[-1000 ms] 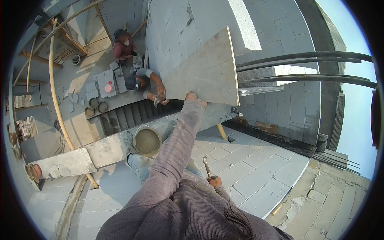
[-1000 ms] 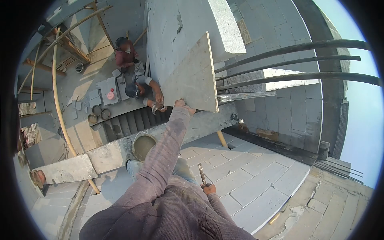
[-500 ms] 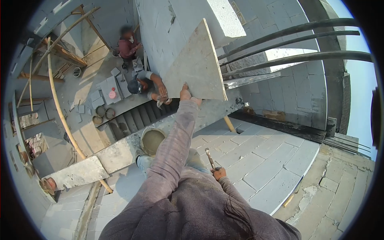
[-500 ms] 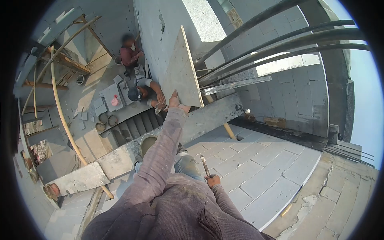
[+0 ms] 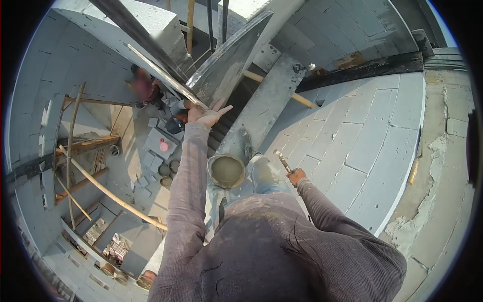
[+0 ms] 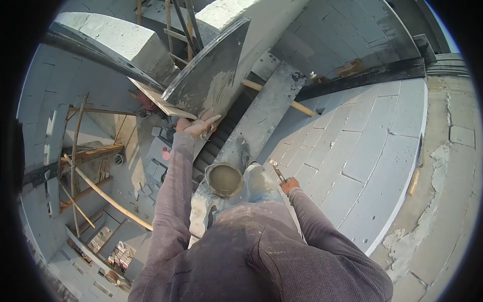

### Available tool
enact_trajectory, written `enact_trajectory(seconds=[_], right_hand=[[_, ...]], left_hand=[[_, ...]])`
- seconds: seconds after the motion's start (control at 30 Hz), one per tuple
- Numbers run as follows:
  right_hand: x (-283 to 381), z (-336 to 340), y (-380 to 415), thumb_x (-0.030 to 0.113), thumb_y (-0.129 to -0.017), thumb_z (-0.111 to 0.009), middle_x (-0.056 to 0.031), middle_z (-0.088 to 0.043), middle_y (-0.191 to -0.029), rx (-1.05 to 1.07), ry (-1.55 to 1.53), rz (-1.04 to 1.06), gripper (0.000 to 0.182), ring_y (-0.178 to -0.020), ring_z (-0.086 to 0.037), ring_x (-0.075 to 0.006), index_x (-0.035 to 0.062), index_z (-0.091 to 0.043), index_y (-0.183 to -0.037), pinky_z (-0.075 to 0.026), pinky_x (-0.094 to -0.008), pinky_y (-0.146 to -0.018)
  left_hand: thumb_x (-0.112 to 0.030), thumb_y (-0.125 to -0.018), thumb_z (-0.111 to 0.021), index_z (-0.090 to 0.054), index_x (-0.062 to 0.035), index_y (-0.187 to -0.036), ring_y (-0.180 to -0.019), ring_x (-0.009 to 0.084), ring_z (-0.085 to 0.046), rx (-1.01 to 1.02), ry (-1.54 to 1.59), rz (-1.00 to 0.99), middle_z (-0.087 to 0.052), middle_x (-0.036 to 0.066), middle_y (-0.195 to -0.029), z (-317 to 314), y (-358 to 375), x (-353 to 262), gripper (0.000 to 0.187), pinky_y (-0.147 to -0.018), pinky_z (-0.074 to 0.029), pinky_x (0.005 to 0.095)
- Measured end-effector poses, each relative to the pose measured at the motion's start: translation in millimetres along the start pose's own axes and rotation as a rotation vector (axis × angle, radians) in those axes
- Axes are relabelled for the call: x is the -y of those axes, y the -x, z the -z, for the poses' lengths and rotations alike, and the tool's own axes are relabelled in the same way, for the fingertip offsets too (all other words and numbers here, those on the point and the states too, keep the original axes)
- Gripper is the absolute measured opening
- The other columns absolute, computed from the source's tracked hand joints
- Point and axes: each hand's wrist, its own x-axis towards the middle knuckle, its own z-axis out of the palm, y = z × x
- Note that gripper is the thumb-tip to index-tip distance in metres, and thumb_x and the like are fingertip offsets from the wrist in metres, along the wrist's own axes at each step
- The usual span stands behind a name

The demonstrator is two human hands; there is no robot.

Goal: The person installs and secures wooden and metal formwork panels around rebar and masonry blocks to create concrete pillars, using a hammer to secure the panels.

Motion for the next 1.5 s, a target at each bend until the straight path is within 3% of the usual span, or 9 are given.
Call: enact_trajectory(seconds=[0.27, 0.43, 0.57, 0.63, 0.87, 1.0, 1.23, 1.37, 1.5], right_hand=[[50.5, -23.8, 14.1, 0.037, -0.078, -0.08, -0.0279, -0.072, -0.098, -0.001, -0.063, 0.005, 0.05, -0.1, -0.071, -0.0409, -0.0048, -0.07, -0.104, -0.056, -0.0459, -0.086], [161.7, -53.2, -21.4, 0.015, -0.082, -0.067, -0.0221, -0.073, -0.109, 0.312, 0.195, 0.263, 0.03, -0.107, -0.07, -0.0383, 0.0005, -0.072, -0.108, -0.055, -0.0454, -0.093], [224.8, -235.0, -139.0, 0.01, -0.076, -0.067, -0.0244, -0.073, -0.095, 0.191, 0.226, 0.796, 0.022, -0.098, -0.071, -0.0399, 0.004, -0.076, -0.095, -0.057, -0.048, -0.085], [262.6, -270.3, -171.1, 0.01, -0.077, -0.066, -0.024, -0.072, -0.101, 0.325, 0.349, 0.928, 0.024, -0.101, -0.07, -0.0379, -0.001, -0.074, -0.096, -0.056, -0.047, -0.089], [284.5, -380.6, -223.7, 0.011, -0.076, -0.067, -0.0236, -0.072, -0.1, 0.464, 0.27, 1.078, 0.024, -0.101, -0.07, -0.0381, -0.0004, -0.074, -0.096, -0.056, -0.0469, -0.09], [262.4, -373.6, -221.4, 0.011, -0.075, -0.067, -0.0234, -0.072, -0.1, 0.534, 0.288, 1.127, 0.024, -0.101, -0.07, -0.0383, 0.0, -0.074, -0.096, -0.056, -0.0468, -0.09], [194.7, -301.4, -159.7, 0.02, -0.077, -0.07, -0.0179, -0.073, -0.115, 0.768, 0.435, 0.783, 0.039, -0.107, -0.07, -0.0336, 0.0044, -0.075, -0.111, -0.056, -0.0467, -0.091], [194.2, -273.2, -168.6, 0.022, -0.075, -0.069, -0.0172, -0.074, -0.112, 0.725, 0.397, 0.716, 0.044, -0.107, -0.07, -0.0352, 0.0054, -0.075, -0.115, -0.056, -0.0463, -0.09], [191.1, -243.2, -179.8, 0.027, -0.078, -0.071, -0.0195, -0.074, -0.106, 0.438, 0.151, 0.478, 0.035, -0.106, -0.069, -0.0384, 0.0046, -0.076, -0.104, -0.055, -0.047, -0.09]], left_hand=[[-0.032, -0.106, -0.038, -0.034, -0.0132, -0.155, -0.147, 0.0347, -0.037, 0.036, -0.075, -0.068, -0.04, 0.008, -0.159, 5.9, -5.9, -4.9, 0.053, -0.118, -0.011, 0.0744], [-0.029, -0.104, -0.043, -0.032, -0.0071, -0.156, -0.147, 0.0358, -0.037, 0.013, -0.095, 0.014, -0.04, 0.012, -0.16, 1.3, 12.3, 0.7, 0.057, -0.121, -0.006, 0.0694], [-0.026, -0.105, -0.045, -0.022, -0.0069, -0.159, -0.149, 0.0331, -0.034, 0.114, -0.306, -0.021, -0.032, 0.014, -0.164, 0.5, 12.7, 5.8, 0.062, -0.124, -0.005, 0.0646], [-0.023, -0.102, -0.051, -0.019, -0.005, -0.159, -0.151, 0.0315, -0.031, 0.098, -0.142, -0.016, -0.029, 0.015, -0.165, 6.8, 8.7, 4.9, 0.067, -0.125, -0.003, 0.0621], [-0.021, -0.102, -0.054, -0.018, -0.0046, -0.159, -0.153, 0.0262, -0.026, 0.126, -0.269, -0.141, -0.03, 0.014, -0.164, 11.4, 6.7, 14.0, 0.07, -0.126, 0.003, 0.0565], [-0.023, -0.103, -0.053, -0.021, -0.0045, -0.159, -0.153, 0.0246, -0.029, 0.124, -0.236, -0.131, -0.034, 0.014, -0.163, 9.7, 6.2, 14.2, 0.067, -0.127, 0.001, 0.0536], [-0.021, -0.102, -0.053, -0.029, -0.0023, -0.155, -0.148, 0.0304, -0.038, 0.069, -0.208, -0.158, -0.042, 0.019, -0.157, -0.9, 7.2, 22.5, 0.061, -0.127, -0.006, 0.0553], [-0.018, -0.101, -0.053, -0.034, -0.0011, -0.153, -0.148, 0.032, -0.038, 0.004, -0.176, -0.205, -0.043, 0.019, -0.156, -8.6, 10.1, 28.9, 0.057, -0.127, -0.006, 0.0565], [-0.016, -0.102, -0.05, -0.037, -0.0041, -0.153, -0.147, 0.0305, -0.04, -0.083, 0.009, -0.24, -0.045, 0.018, -0.156, -7.2, 7.9, 26.6, 0.054, -0.125, -0.006, 0.0586]])
